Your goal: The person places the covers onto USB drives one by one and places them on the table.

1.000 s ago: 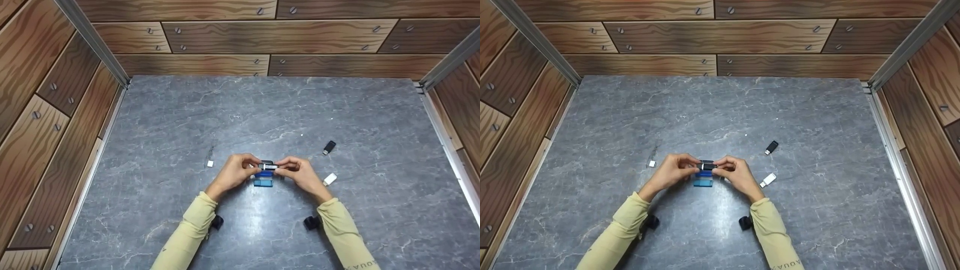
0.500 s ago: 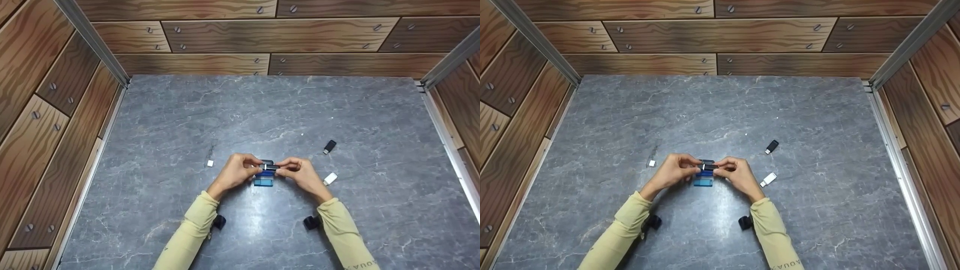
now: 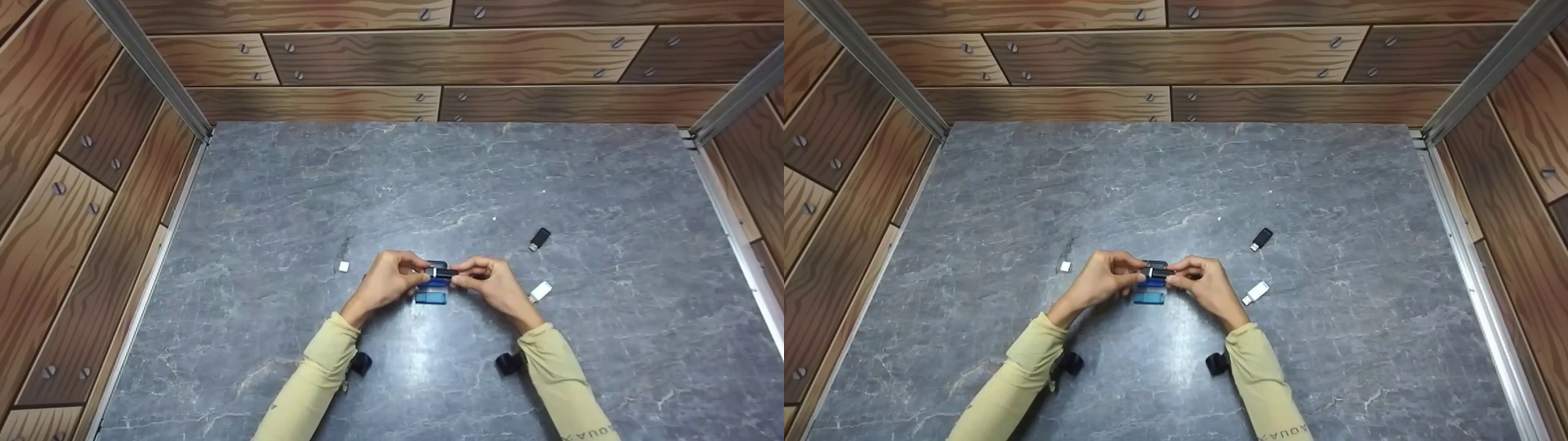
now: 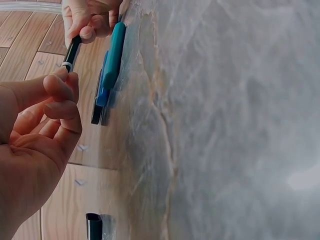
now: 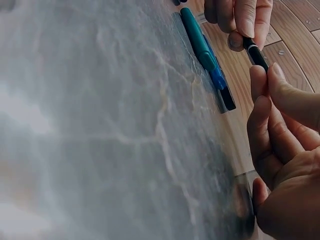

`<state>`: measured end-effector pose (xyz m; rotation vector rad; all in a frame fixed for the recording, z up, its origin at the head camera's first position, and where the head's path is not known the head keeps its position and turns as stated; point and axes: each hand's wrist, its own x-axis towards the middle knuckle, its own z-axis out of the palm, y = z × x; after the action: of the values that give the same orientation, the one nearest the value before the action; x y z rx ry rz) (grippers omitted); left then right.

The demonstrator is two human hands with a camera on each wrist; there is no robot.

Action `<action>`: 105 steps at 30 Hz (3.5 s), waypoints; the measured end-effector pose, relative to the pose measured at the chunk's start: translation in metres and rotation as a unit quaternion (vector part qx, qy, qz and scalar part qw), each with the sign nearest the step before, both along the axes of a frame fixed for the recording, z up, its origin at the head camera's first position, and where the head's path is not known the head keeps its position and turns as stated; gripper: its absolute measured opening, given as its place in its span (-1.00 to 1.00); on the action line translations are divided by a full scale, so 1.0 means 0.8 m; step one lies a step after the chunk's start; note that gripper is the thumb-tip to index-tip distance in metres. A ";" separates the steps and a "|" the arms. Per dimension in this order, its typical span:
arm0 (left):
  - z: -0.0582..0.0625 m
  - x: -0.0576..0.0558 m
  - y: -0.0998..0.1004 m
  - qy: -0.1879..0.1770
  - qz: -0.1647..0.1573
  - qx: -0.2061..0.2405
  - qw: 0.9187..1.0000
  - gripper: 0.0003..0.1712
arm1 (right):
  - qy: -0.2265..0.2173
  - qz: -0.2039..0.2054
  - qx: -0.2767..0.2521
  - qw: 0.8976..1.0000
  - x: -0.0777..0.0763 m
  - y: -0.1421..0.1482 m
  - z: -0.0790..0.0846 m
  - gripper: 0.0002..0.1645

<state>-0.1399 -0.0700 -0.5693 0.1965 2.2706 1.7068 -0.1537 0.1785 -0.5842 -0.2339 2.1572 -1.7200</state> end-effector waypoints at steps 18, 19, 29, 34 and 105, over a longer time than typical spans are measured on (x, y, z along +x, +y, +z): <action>-0.003 0.001 0.003 -0.003 0.004 0.005 1.000 -0.75 | -0.009 0.006 0.001 1.000 -0.001 0.000 0.000 -0.65; -0.002 0.001 0.003 -0.004 0.006 0.005 1.000 -0.75 | -0.011 0.005 0.002 1.000 -0.001 0.000 0.001 -0.65; -0.003 0.000 0.003 -0.016 0.014 0.026 0.999 -0.76 | -0.026 -0.009 -0.006 1.000 0.001 0.000 -0.001 -0.63; -0.004 -0.001 0.004 -0.023 0.013 0.028 0.999 -0.74 | -0.028 -0.010 -0.009 1.000 0.001 0.001 -0.002 -0.62; -0.002 0.010 0.008 -0.023 -0.004 0.051 0.998 -0.67 | -0.012 -0.005 -0.002 1.000 0.007 0.003 -0.004 -0.63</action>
<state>-0.1323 -0.0636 -0.5708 0.1857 2.1501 1.8069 -0.1481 0.1808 -0.5875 -0.2019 2.1420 -1.7246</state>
